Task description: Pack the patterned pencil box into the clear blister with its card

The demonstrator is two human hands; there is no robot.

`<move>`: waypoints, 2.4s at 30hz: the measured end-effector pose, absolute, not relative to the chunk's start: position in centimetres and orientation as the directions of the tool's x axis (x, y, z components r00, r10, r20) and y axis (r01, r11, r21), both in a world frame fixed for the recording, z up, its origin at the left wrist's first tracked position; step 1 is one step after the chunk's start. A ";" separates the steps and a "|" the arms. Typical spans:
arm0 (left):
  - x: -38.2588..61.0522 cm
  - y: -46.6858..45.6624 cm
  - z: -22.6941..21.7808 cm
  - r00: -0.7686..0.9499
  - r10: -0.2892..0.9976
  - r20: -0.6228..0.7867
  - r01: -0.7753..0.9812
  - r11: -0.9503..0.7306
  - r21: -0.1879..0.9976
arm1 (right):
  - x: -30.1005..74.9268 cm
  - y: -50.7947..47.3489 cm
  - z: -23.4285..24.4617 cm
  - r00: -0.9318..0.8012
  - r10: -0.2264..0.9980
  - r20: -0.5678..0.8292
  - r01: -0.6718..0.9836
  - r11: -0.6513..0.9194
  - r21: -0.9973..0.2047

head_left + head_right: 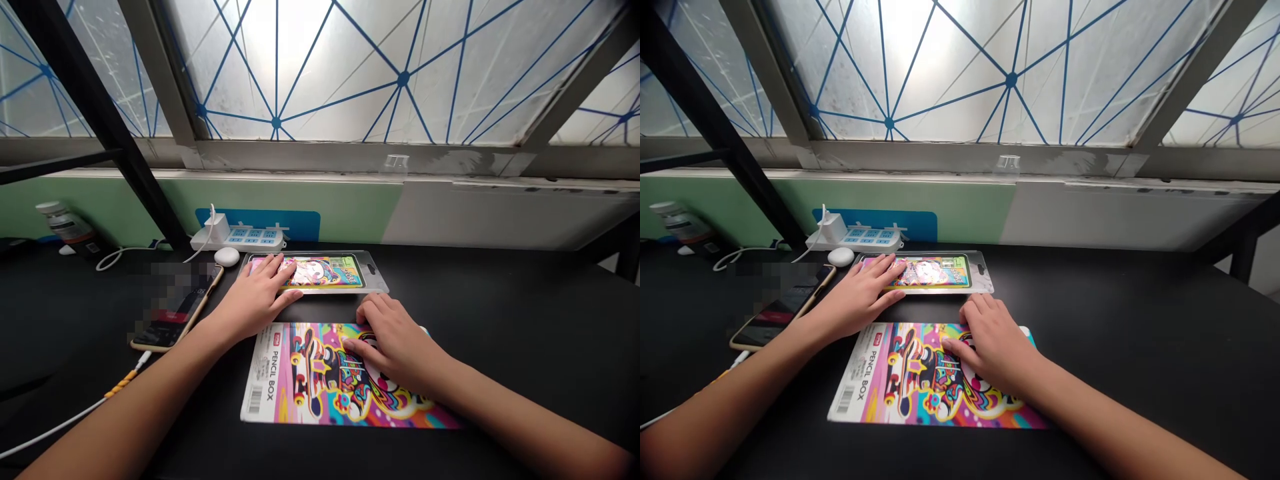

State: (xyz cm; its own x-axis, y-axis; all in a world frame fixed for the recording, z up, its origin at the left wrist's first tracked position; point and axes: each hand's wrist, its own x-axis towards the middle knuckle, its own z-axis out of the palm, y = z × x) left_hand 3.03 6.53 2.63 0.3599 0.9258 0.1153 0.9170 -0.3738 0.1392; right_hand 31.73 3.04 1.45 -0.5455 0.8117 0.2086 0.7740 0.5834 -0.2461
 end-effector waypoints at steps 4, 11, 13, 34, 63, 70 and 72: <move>2.7 6.7 2.8 0.364 0.926 0.103 0.913 -0.376 0.155 | 32.0 2.6 2.2 -0.516 0.834 0.194 0.751 0.550 -0.367; 2.6 6.3 3.2 0.384 0.911 0.151 0.878 -0.411 0.245 | 37.8 6.5 4.0 -0.349 0.936 0.048 0.803 0.325 -0.500; 2.7 6.2 3.2 0.395 0.903 0.167 0.866 -0.427 0.260 | 40.0 8.4 4.0 -0.319 0.945 -0.077 0.845 0.246 -0.474; 2.5 5.6 4.2 0.548 0.813 0.196 0.752 -0.581 0.310 | 41.4 9.8 3.4 -0.322 0.922 -0.217 0.800 0.143 -0.582; 1.8 6.1 4.2 0.576 0.801 0.161 0.730 -0.593 0.339 | 44.4 10.8 4.8 -0.158 0.981 -0.108 0.859 0.083 -0.506; 1.9 6.1 4.4 0.570 0.803 0.174 0.723 -0.591 0.358 | 44.5 10.5 5.3 -0.167 0.983 -0.080 0.868 0.108 -0.485; 2.0 6.1 4.4 0.564 0.809 0.169 0.726 -0.582 0.367 | 44.5 10.4 5.5 -0.158 0.985 -0.067 0.872 0.107 -0.477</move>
State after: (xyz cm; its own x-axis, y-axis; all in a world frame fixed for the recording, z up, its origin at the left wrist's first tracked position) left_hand 1.96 6.05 4.41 0.5635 0.8087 0.1689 0.7257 -0.5822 0.3665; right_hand 44.53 10.40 5.46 -0.1576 0.9852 -0.0668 0.8721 0.1071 -0.4774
